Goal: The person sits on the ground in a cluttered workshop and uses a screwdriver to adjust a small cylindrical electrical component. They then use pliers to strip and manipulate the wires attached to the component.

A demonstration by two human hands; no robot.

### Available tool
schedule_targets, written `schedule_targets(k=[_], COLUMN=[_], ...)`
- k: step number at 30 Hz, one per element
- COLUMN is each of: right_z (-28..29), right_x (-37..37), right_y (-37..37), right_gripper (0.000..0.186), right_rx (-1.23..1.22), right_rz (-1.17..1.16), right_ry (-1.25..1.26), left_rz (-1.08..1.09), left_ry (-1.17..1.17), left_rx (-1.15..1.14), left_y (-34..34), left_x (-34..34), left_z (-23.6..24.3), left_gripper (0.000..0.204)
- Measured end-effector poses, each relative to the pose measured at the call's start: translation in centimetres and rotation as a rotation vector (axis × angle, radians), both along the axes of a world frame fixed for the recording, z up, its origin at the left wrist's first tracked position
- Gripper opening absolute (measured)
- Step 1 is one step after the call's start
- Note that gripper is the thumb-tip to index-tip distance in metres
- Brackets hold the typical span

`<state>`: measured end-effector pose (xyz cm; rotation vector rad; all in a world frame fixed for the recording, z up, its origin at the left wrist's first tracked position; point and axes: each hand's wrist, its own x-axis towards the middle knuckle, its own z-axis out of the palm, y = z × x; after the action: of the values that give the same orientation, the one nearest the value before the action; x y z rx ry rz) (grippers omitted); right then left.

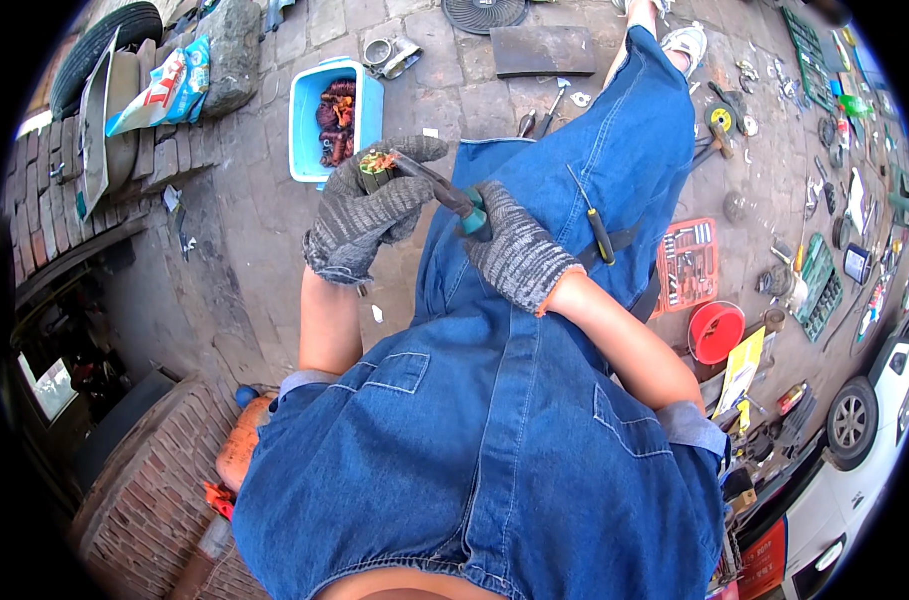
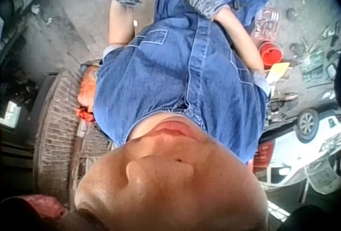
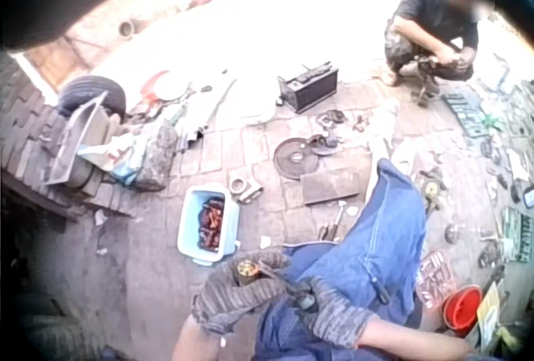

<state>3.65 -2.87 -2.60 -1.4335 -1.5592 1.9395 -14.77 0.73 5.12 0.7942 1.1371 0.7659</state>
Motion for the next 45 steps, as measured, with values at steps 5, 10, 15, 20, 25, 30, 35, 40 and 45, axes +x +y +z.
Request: schedule_targets(k=[5, 10, 15, 20, 25, 30, 35, 40, 45], right_z=[1.2, 0.9, 2.8, 3.2, 3.6, 4.4, 4.6, 3.4, 3.1], right_x=[0.0, 0.4, 0.5, 1.3, 2.0, 1.0, 1.1, 1.7, 1.8], right_y=[0.4, 1.1, 2.0, 2.9, 2.9, 1.5, 1.1, 0.8, 1.2], right_gripper=[0.043, 0.045, 0.048, 0.043, 0.044, 0.045, 0.045, 0.045, 0.049], right_rx=[0.267, 0.554, 0.555, 0.655, 0.638, 0.262, 0.199, 0.231, 0.198], right_rz=[-0.091, -0.105, -0.088, 0.014, 0.117, 0.123, 0.119, 0.070, 0.061], right_ry=[-0.125, -0.231, -0.396, -0.509, -0.563, -0.413, -0.336, -0.282, -0.173], left_rz=[-0.023, -0.032, -0.020, -0.044, -0.049, 0.026, -0.017, -0.075, -0.023], left_ry=[0.073, -0.070, -0.121, -0.208, -0.102, 0.226, 0.178, 0.023, -0.241], left_rx=[0.047, -0.092, -0.123, -0.207, -0.061, 0.170, 0.347, 0.356, -0.054], left_y=[-0.1, -0.2, -0.8, -0.8, -0.4, -0.5, -0.8, -0.9, -1.3], left_x=[0.0, -0.8, -1.1, -0.6, -0.3, 0.6, 0.3, 0.2, -0.4], left_z=[-0.1, -0.4, -1.2, -0.9, -1.0, -1.4, -2.3, -2.1, -1.3], left_gripper=[0.041, 0.035, 0.033, 0.034, 0.038, 0.040, 0.047, 0.056, 0.054])
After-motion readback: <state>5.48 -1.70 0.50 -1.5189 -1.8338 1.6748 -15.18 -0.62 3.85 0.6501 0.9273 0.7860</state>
